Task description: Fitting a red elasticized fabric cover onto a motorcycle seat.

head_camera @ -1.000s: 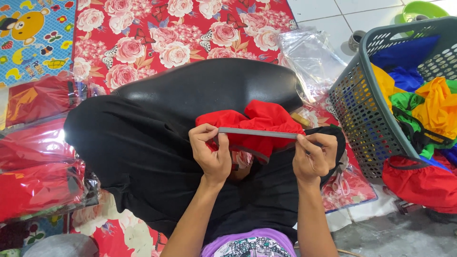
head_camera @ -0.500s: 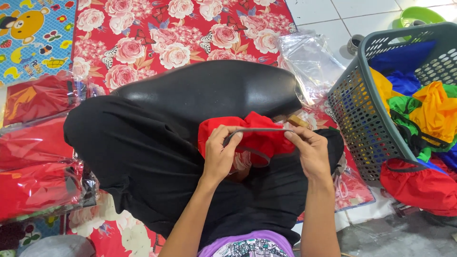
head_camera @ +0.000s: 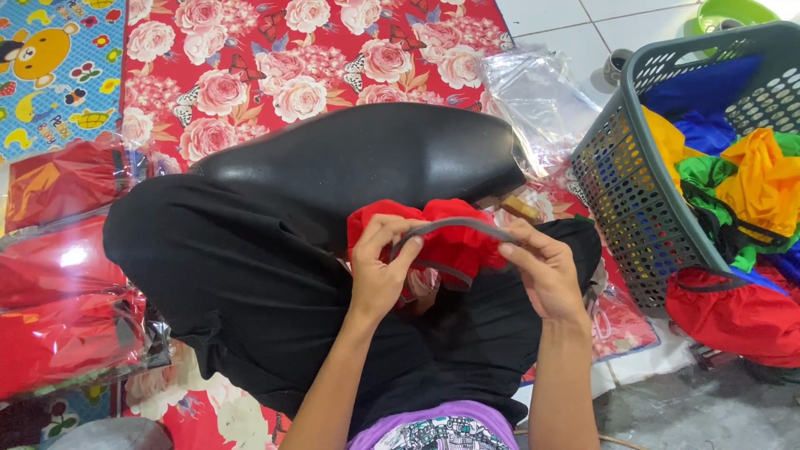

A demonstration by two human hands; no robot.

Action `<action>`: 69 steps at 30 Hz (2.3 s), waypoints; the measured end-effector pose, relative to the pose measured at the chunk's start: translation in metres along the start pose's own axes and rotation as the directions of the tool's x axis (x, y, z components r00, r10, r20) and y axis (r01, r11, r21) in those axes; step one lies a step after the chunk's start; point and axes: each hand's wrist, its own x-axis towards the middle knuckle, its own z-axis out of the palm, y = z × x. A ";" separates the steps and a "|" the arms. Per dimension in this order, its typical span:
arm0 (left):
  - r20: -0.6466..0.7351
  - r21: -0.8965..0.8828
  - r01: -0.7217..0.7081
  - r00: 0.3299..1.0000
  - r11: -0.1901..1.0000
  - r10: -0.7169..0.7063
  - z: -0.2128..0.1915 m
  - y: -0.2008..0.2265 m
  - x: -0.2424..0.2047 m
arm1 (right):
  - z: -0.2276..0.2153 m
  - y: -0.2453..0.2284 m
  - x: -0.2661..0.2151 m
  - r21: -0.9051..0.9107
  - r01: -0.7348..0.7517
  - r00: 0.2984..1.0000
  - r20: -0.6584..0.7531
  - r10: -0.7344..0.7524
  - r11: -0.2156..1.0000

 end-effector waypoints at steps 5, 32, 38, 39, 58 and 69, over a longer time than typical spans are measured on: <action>-0.149 0.405 -0.335 0.894 0.851 0.423 0.002 -0.006 0.001 | 0.023 -0.013 0.004 -0.603 0.459 0.829 0.026 -0.559 0.653; -0.374 0.219 -0.455 0.778 0.863 0.505 0.000 -0.013 -0.002 | 0.070 0.023 -0.010 -0.558 0.692 0.685 0.306 -0.661 0.459; -0.390 0.258 -0.461 0.754 0.849 0.528 -0.003 -0.007 -0.002 | 0.061 0.031 0.003 -0.664 0.665 0.564 0.144 -0.813 0.344; -0.401 0.278 -0.456 0.745 0.846 0.533 -0.003 -0.009 -0.002 | 0.056 0.025 0.006 -0.709 0.651 0.519 0.153 -0.841 0.272; -0.334 0.472 -0.407 0.739 0.782 0.585 0.000 -0.012 -0.001 | -0.036 0.009 0.009 -0.783 0.572 0.415 0.019 -0.910 0.245; -0.362 0.404 -0.353 0.786 0.844 0.502 0.001 -0.008 -0.001 | -0.009 0.012 0.003 -0.733 0.594 0.470 -0.019 -0.883 0.332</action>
